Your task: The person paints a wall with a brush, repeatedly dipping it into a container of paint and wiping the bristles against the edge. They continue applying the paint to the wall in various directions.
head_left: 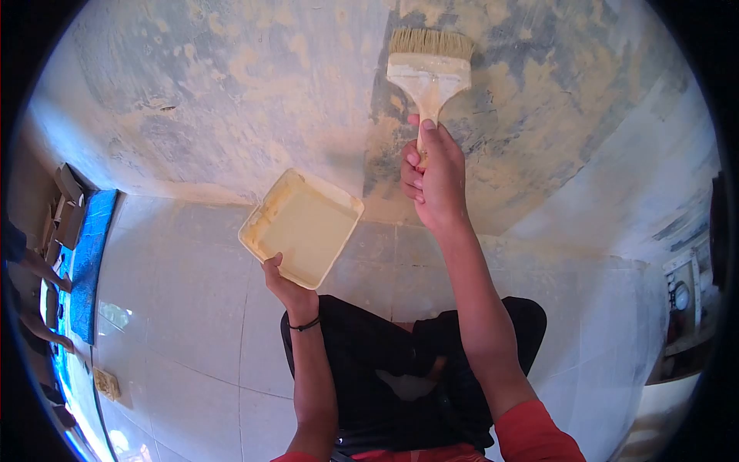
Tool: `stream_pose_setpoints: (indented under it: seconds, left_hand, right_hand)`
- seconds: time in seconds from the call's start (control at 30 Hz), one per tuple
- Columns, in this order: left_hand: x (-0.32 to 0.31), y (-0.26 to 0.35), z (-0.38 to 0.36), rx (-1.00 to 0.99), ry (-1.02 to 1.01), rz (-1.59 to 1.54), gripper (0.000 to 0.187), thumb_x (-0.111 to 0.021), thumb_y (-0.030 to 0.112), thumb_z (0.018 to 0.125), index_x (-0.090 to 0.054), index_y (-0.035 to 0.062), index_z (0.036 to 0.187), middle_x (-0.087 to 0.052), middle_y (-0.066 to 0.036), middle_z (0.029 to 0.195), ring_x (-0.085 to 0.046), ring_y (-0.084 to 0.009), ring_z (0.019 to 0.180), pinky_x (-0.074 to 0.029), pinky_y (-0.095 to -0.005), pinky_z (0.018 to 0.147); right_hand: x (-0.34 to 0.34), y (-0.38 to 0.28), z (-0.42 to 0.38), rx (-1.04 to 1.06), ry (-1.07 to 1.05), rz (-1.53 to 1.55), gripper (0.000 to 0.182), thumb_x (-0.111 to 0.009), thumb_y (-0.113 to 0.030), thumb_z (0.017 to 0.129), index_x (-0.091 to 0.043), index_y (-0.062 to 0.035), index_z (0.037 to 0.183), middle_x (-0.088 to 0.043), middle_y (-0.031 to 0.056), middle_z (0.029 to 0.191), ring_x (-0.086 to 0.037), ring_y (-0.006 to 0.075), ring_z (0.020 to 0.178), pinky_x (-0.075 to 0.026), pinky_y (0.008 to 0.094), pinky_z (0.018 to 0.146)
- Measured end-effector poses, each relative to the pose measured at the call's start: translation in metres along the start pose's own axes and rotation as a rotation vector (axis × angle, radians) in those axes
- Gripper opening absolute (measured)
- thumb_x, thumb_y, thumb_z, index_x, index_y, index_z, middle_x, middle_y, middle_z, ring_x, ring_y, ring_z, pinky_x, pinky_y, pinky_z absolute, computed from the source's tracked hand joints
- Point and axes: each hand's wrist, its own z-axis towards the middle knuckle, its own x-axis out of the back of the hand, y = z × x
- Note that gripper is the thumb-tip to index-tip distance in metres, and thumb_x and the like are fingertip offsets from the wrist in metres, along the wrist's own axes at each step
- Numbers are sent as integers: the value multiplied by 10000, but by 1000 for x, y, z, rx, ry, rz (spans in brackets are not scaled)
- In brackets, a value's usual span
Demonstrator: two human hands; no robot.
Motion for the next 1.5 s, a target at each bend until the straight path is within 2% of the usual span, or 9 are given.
stream_pose_setpoints:
  seconds: [0.1,0.23,0.3,0.33,0.77,1.07,1.23,1.4,1.5]
  left_hand:
    - [-3,1,-3,-36,65,62,484,-454,207,787,-405,18,1229,-517,-103,1133,-526,-237,1047,-443,-347,870]
    - [-13,4,-6,-48,24,59,492,-467,204,777,-399,20,1229,-507,-110,1136,-522,-242,1051,-443,-356,874]
    - [-17,5,-8,-39,-5,57,486,-468,197,773,-398,23,1221,-499,-114,1133,-517,-244,1056,-443,-363,874]
    - [-16,6,-8,-22,-10,55,494,-472,205,771,-397,20,1224,-501,-118,1131,-523,-246,1049,-450,-362,865]
    - [-15,8,-7,7,23,158,483,-439,283,795,-401,12,1193,-517,-124,1082,-565,-235,973,-501,-361,753]
    - [-8,4,1,-36,143,142,459,-421,289,806,-412,20,1178,-510,-105,1077,-540,-212,997,-483,-339,784]
    - [-9,3,2,-49,131,136,471,-431,279,796,-409,21,1189,-507,-100,1086,-533,-209,1012,-461,-339,822]
    - [-3,1,4,-40,119,104,450,-479,273,775,-449,54,1167,-542,-78,1078,-549,-223,1004,-470,-364,824]
    - [-7,1,5,-44,124,100,490,-444,269,787,-403,19,1207,-509,-104,1108,-531,-220,1028,-457,-350,836]
  right_hand:
    - [16,25,6,-24,-31,10,338,-436,-326,938,-455,-58,1144,-402,-22,634,-308,34,415,-233,183,345]
    - [36,66,0,-115,-9,78,342,-449,-341,934,-457,-66,1138,-402,-22,631,-311,33,409,-231,183,345]
    - [45,89,-4,-205,19,87,318,-433,-347,940,-461,-92,1127,-390,-12,639,-275,30,392,-220,176,337]
    - [51,100,-7,-204,-23,126,324,-436,-355,939,-458,-92,1127,-387,-13,637,-273,29,390,-221,174,339]
    - [91,219,-28,-401,82,215,309,-450,-350,936,-471,-102,1118,-392,-23,620,-300,31,399,-230,180,347]
    - [108,278,-41,-560,213,302,287,-450,-340,937,-459,-100,1094,-401,-9,628,-298,41,394,-233,184,342]
    - [115,299,-44,-718,323,333,239,-422,-316,948,-453,-112,1069,-395,-7,637,-285,49,410,-217,188,333]
    - [117,298,-42,-759,334,390,221,-425,-307,945,-440,-105,1034,-400,-3,628,-280,56,400,-215,195,326]
    - [113,288,-35,-786,358,469,220,-427,-304,944,-435,-95,1012,-403,-1,623,-278,57,396,-212,198,322]
